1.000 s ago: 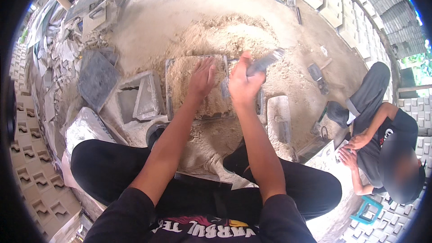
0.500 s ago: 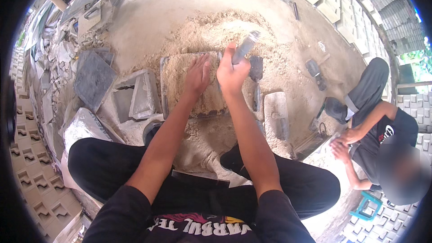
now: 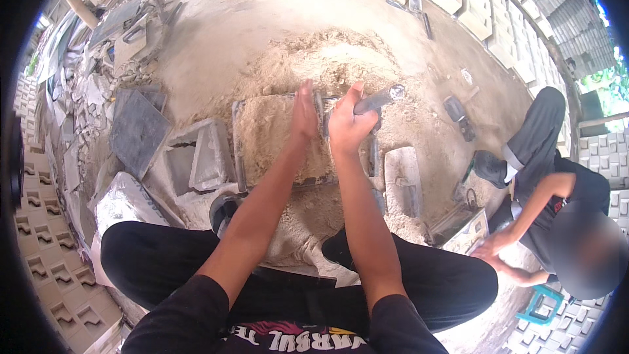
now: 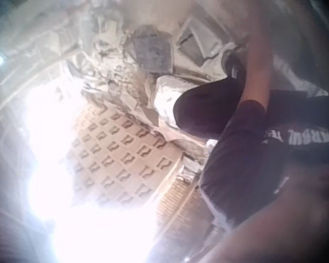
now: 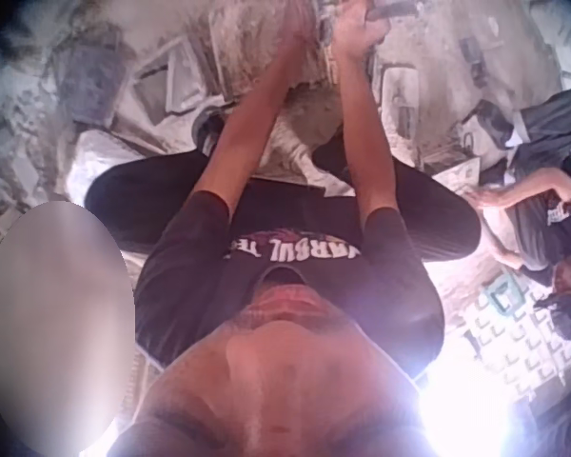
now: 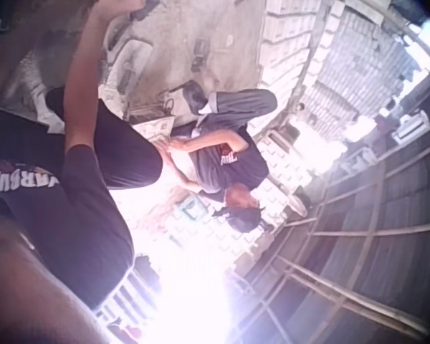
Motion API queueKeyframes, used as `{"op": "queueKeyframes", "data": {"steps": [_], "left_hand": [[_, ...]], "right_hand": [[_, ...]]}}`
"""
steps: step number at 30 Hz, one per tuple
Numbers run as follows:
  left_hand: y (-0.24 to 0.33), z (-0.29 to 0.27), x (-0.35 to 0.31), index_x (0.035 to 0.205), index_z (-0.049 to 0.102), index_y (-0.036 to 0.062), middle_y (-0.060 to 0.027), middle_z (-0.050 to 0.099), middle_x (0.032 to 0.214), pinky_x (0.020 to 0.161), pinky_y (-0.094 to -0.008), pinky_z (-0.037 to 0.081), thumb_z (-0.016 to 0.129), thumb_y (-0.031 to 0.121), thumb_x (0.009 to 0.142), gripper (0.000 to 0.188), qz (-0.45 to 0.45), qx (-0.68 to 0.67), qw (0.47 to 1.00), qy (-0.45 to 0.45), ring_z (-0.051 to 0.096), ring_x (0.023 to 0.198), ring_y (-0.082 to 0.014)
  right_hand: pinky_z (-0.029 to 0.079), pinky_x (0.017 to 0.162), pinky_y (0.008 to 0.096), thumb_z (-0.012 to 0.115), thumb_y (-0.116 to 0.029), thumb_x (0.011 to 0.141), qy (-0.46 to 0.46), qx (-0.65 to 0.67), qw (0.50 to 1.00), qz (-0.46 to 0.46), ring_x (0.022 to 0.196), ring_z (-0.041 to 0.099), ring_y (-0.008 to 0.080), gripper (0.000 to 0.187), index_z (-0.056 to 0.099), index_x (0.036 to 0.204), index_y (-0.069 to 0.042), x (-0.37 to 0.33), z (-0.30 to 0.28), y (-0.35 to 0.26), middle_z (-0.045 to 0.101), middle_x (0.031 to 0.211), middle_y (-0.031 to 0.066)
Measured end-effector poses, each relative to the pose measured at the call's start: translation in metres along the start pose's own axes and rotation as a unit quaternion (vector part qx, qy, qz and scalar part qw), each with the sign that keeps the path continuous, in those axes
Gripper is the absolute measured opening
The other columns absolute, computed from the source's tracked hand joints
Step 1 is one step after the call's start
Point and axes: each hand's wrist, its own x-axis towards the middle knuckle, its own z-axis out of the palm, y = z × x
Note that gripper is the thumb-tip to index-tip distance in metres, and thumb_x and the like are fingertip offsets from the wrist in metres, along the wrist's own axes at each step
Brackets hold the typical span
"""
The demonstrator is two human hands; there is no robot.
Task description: The person uses a trowel to scrape and level sand inside a rectangular mold while seated on the floor. They use their hands to pat down and compress the sand within the frame.
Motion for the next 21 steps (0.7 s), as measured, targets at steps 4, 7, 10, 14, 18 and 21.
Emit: {"op": "queueKeyframes", "data": {"steps": [4, 7, 10, 14, 18, 21], "left_hand": [[-0.012, -0.014, 0.014, 0.143, 0.033, -0.0062, -0.021, 0.031, 0.152, 0.12, -0.0377, 0.011, 0.012, 0.038, 0.102, 0.064, -0.04, -0.226, 0.973, -0.019, 0.021, 0.144, -0.0314], [-0.019, -0.021, 0.005, 0.144, 0.032, -0.0066, -0.021, 0.03, 0.152, 0.12, -0.0375, 0.011, 0.013, 0.037, 0.102, 0.063, -0.056, -0.32, 0.945, -0.034, 0.021, 0.144, -0.0307], [-0.022, -0.022, -0.001, 0.144, 0.031, -0.007, -0.0209, 0.029, 0.152, 0.12, -0.0372, 0.01, 0.015, 0.036, 0.102, 0.063, -0.058, -0.347, 0.936, -0.028, 0.02, 0.145, -0.0301], [-0.017, -0.008, -0.006, 0.144, 0.03, -0.0076, -0.0209, 0.028, 0.153, 0.12, -0.0369, 0.01, 0.016, 0.035, 0.102, 0.062, -0.04, -0.367, 0.929, 0.007, 0.019, 0.145, -0.0293], [-0.021, 0.003, -0.006, 0.144, 0.029, -0.0081, -0.0208, 0.027, 0.153, 0.12, -0.0366, 0.01, 0.018, 0.034, 0.101, 0.061, -0.036, -0.39, 0.919, 0.044, 0.018, 0.145, -0.0284], [-0.022, 0.002, -0.01, 0.144, 0.028, -0.0085, -0.0208, 0.027, 0.153, 0.12, -0.0363, 0.009, 0.019, 0.033, 0.101, 0.061, -0.038, -0.413, 0.909, 0.05, 0.018, 0.145, -0.0278]], "right_hand": [[0.028, 0.041, 0.0275, 0.053, -0.022, 0.099, 0.019, 0.068, 0.997, 0.041, 0.044, 0.034, 0.0086, 0.04, 0.04, 0.064, -0.008, -0.002, 0.0, -0.01, 0.037, 0.053, -0.001], [0.027, 0.039, 0.0265, 0.054, -0.022, 0.099, -0.065, 0.022, 0.997, -0.027, 0.043, 0.035, 0.0084, 0.041, 0.043, 0.064, -0.006, -0.012, -0.003, 0.013, 0.039, 0.052, -0.0015], [0.028, 0.038, 0.0264, 0.053, -0.019, 0.099, -0.08, -0.047, 0.996, -0.005, 0.041, 0.037, 0.008, 0.039, 0.047, 0.063, -0.005, 0.003, 0.013, 0.016, 0.043, 0.052, -0.0011], [0.03, 0.038, 0.0266, 0.052, -0.019, 0.1, -0.081, 0.054, 0.99, -0.103, 0.04, 0.04, 0.0081, 0.04, 0.047, 0.061, -0.008, 0.012, 0.026, 0.012, 0.045, 0.052, -0.0008], [0.032, 0.039, 0.0272, 0.051, -0.022, 0.1, -0.122, -0.13, 0.984, -0.023, 0.04, 0.041, 0.0094, 0.046, 0.046, 0.057, -0.007, 0.034, 0.044, 0.026, 0.045, 0.049, -0.001], [0.03, 0.041, 0.0295, 0.053, -0.023, 0.099, -0.089, -0.08, 0.992, -0.037, 0.041, 0.042, 0.0095, 0.049, 0.047, 0.054, -0.005, 0.037, 0.047, 0.015, 0.045, 0.047, 0.0003]]}}
